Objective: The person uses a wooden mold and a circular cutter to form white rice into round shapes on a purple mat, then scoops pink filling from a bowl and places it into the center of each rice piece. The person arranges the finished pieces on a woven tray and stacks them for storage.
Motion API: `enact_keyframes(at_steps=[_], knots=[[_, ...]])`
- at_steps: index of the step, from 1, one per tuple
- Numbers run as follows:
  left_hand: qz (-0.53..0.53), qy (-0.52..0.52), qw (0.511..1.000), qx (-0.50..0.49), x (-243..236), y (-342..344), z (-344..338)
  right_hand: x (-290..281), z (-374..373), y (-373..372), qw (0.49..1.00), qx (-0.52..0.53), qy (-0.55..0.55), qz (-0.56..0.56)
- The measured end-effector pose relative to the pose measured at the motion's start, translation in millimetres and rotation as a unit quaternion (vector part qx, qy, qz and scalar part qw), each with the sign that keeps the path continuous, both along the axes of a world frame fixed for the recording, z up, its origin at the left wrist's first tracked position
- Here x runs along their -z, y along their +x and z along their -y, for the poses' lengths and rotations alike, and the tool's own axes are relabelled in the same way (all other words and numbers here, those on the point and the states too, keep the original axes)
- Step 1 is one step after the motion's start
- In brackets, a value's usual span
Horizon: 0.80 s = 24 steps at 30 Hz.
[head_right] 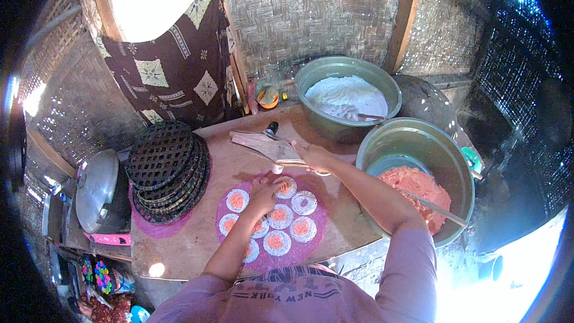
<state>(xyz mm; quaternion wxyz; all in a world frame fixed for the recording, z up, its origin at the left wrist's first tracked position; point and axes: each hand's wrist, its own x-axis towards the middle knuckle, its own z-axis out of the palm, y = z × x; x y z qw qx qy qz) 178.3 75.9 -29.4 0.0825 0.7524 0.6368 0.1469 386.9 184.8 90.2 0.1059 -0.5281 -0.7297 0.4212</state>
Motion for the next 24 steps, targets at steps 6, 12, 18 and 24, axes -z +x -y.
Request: enact_keyframes(at_steps=[6, 12, 18, 24], knots=[[-0.181, 0.183, 0.962, 0.085, 0.2, -5.0, -0.4, 0.2, 1.5, -2.6, 1.000, 0.028, 0.005, -0.013], [-0.109, 0.197, 0.971, 0.083, -14.0, -10.2, -15.0, -4.7, 4.4, -2.5, 0.998, 0.041, 0.005, -0.041], [-0.052, 0.139, 0.988, 0.043, -28.8, -4.3, -9.0, -3.3, 2.7, -1.1, 0.998, 0.047, 0.001, -0.045], [-0.060, 0.202, 0.977, 0.030, -18.4, -13.9, -10.7, -1.9, -0.1, -0.2, 0.997, 0.054, -0.014, -0.060]])
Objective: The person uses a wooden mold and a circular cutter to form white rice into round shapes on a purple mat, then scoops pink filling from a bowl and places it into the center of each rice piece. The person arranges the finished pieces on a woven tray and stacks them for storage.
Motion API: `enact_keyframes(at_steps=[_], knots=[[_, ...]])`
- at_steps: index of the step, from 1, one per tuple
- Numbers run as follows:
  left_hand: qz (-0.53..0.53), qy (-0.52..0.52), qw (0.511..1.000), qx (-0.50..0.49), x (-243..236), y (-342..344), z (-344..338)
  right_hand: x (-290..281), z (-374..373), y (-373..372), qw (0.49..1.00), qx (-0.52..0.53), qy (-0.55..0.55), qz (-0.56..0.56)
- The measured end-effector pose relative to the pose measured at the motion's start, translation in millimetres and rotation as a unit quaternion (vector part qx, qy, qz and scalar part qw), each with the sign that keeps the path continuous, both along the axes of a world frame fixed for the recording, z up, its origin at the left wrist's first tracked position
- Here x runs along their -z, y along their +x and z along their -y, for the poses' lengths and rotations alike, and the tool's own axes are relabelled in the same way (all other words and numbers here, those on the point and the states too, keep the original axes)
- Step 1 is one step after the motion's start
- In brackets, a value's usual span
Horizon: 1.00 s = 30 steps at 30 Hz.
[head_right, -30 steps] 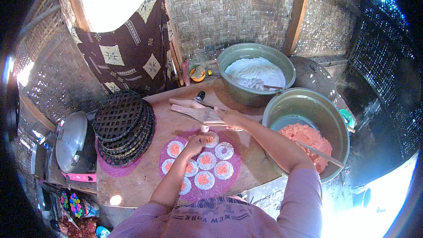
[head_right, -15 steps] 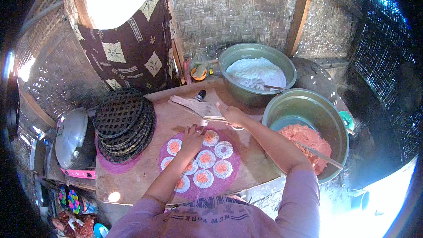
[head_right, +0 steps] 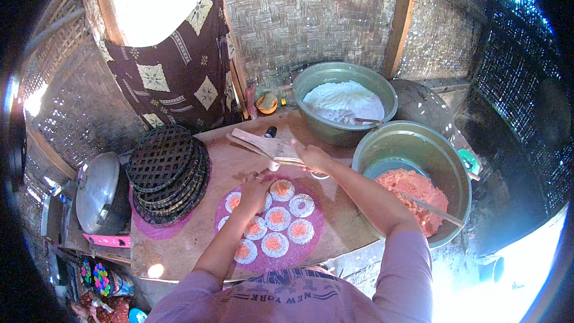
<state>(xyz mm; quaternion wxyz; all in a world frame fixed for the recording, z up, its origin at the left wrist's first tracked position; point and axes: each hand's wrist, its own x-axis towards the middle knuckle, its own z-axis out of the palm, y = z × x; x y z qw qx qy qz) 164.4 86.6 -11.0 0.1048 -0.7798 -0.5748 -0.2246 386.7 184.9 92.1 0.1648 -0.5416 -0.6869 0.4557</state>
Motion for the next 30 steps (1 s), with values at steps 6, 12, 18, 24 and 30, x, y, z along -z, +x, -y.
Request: enact_keyframes(at_steps=[6, 12, 18, 24, 30], knots=[[0.121, 0.011, 0.993, -0.011, -42.6, -36.5, 7.6, -4.3, 0.0, 1.7, 0.999, -0.007, -0.037, -0.014], [0.295, -0.024, 0.953, 0.062, -82.3, -29.2, 37.4, -39.1, 45.5, -18.8, 0.991, -0.057, -0.113, -0.035], [0.225, -0.259, 0.924, 0.169, -124.6, -7.7, 98.7, -98.7, 151.4, -19.4, 0.917, -0.259, 0.280, 0.118], [-0.029, -0.007, 0.958, 0.286, -164.3, 27.0, 157.1, -123.9, 161.5, -0.1, 0.849, -0.411, 0.319, 0.097], [0.053, -0.061, 0.978, 0.191, -161.2, 60.1, 149.3, -118.1, 155.2, -24.2, 0.883, -0.375, 0.281, -0.005]])
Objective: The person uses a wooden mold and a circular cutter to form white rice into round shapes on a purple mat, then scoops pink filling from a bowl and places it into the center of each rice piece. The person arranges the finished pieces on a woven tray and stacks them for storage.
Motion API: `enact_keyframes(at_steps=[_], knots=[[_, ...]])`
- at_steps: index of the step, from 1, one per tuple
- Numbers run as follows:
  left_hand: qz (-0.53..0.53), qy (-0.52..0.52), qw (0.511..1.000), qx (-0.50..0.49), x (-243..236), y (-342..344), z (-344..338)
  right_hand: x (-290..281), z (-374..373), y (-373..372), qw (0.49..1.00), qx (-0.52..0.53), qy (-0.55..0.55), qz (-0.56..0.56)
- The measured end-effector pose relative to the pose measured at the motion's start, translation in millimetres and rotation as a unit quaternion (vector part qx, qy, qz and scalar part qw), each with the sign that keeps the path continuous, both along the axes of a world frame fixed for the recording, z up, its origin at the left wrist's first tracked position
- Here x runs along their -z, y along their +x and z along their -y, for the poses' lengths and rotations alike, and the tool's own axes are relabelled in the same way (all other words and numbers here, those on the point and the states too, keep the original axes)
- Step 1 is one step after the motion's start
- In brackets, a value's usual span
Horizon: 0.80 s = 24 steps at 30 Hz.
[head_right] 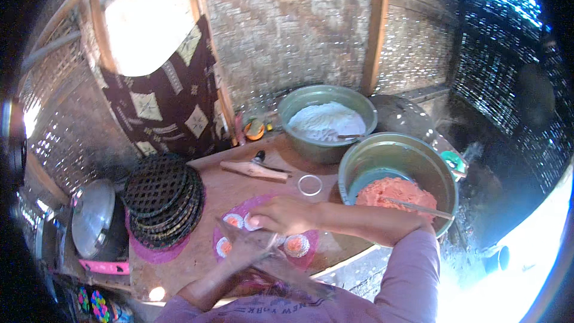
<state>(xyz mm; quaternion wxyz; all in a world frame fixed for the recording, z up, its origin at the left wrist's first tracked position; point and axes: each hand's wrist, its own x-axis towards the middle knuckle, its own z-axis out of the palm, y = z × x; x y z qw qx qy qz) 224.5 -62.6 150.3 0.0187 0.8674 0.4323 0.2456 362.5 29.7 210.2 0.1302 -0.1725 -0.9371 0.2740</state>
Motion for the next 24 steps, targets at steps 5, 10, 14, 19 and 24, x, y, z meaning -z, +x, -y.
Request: enact_keyframes(at_steps=[5, 10, 14, 19, 24], knots=[[0.108, -0.225, 0.956, 0.155, -25.6, -18.4, -10.5, -24.6, 73.2, -12.5, 0.922, -0.276, 0.108, -0.249], [0.105, -0.274, 0.933, 0.206, -58.9, -16.0, -8.0, -33.3, 103.9, 6.1, 0.914, -0.164, 0.282, -0.241], [0.124, -0.270, 0.928, 0.223, -71.8, -8.3, -10.4, -37.4, 93.2, 26.1, 0.950, -0.017, 0.213, -0.227], [0.142, -0.274, 0.924, 0.227, -75.6, 7.4, -13.9, -50.9, 94.4, 63.4, 0.936, 0.176, 0.152, -0.264], [0.126, -0.366, 0.903, 0.189, -57.4, 22.1, -20.7, -46.0, 98.4, 115.2, 0.885, 0.347, 0.106, -0.291]])
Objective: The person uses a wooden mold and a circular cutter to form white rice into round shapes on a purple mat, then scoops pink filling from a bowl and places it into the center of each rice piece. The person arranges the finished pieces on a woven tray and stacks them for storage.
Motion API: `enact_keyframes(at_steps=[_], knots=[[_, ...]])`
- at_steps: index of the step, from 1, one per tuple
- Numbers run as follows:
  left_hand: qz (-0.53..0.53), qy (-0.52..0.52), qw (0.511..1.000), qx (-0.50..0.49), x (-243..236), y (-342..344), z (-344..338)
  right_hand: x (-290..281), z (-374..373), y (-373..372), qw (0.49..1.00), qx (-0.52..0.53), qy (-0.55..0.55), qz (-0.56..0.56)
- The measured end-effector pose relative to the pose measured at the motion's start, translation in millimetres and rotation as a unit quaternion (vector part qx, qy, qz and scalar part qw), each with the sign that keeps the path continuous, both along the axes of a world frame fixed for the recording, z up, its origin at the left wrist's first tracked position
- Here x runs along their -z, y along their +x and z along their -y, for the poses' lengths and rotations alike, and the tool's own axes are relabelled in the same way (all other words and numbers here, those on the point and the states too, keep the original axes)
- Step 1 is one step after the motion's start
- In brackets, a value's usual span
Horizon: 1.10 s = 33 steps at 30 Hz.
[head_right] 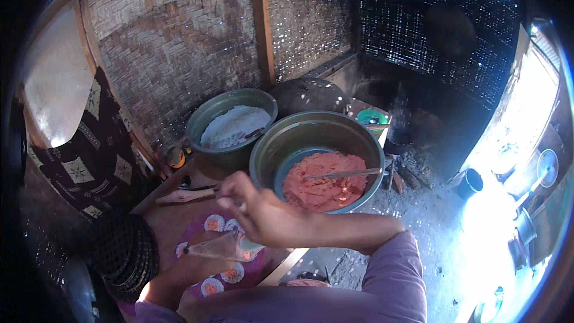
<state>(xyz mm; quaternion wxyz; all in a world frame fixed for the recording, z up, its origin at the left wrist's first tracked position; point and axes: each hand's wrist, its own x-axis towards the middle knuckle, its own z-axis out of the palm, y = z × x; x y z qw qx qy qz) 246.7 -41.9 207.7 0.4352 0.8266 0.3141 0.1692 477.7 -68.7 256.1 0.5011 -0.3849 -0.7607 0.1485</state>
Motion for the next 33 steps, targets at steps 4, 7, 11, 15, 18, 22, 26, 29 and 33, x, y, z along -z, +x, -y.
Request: enact_keyframes(at_steps=[4, 7, 11, 15, 18, 22, 26, 29, 33], knots=[[-0.173, 0.159, 0.972, 0.015, 9.9, -0.6, -47.9, -15.9, 3.2, 93.7, 0.940, 0.186, 0.059, -0.281], [0.209, -0.152, 0.956, -0.138, 17.7, 27.3, -67.2, -5.7, 4.0, 141.5, 0.820, 0.107, 0.154, -0.540], [0.608, -0.128, 0.780, -0.081, 11.5, 116.7, -66.7, 42.1, -50.5, 119.5, 0.670, 0.188, 0.119, -0.709], [0.660, -0.003, 0.750, 0.046, -30.8, 139.5, -99.8, 84.4, -64.3, 100.6, 0.737, -0.035, -0.132, -0.662], [0.643, 0.033, 0.765, 0.034, -45.5, 118.3, -129.3, 99.9, -50.7, 160.1, 0.957, 0.193, -0.180, -0.118], [0.501, 0.250, 0.825, -0.079, -41.1, 122.5, -153.0, 120.4, -46.2, 237.7, 0.817, 0.337, -0.255, 0.392], [0.105, 0.514, 0.839, -0.144, -48.6, 152.7, -145.9, 125.8, -46.3, 237.2, 0.814, 0.235, -0.323, 0.423], [-0.011, 0.491, 0.867, -0.090, -47.3, 179.6, -144.4, 110.3, -37.9, 235.3, 0.802, 0.212, -0.314, 0.462], [0.050, 0.548, 0.835, 0.016, -37.3, 190.3, -167.8, 86.3, -41.5, 263.9, 0.754, 0.227, -0.238, 0.569]])
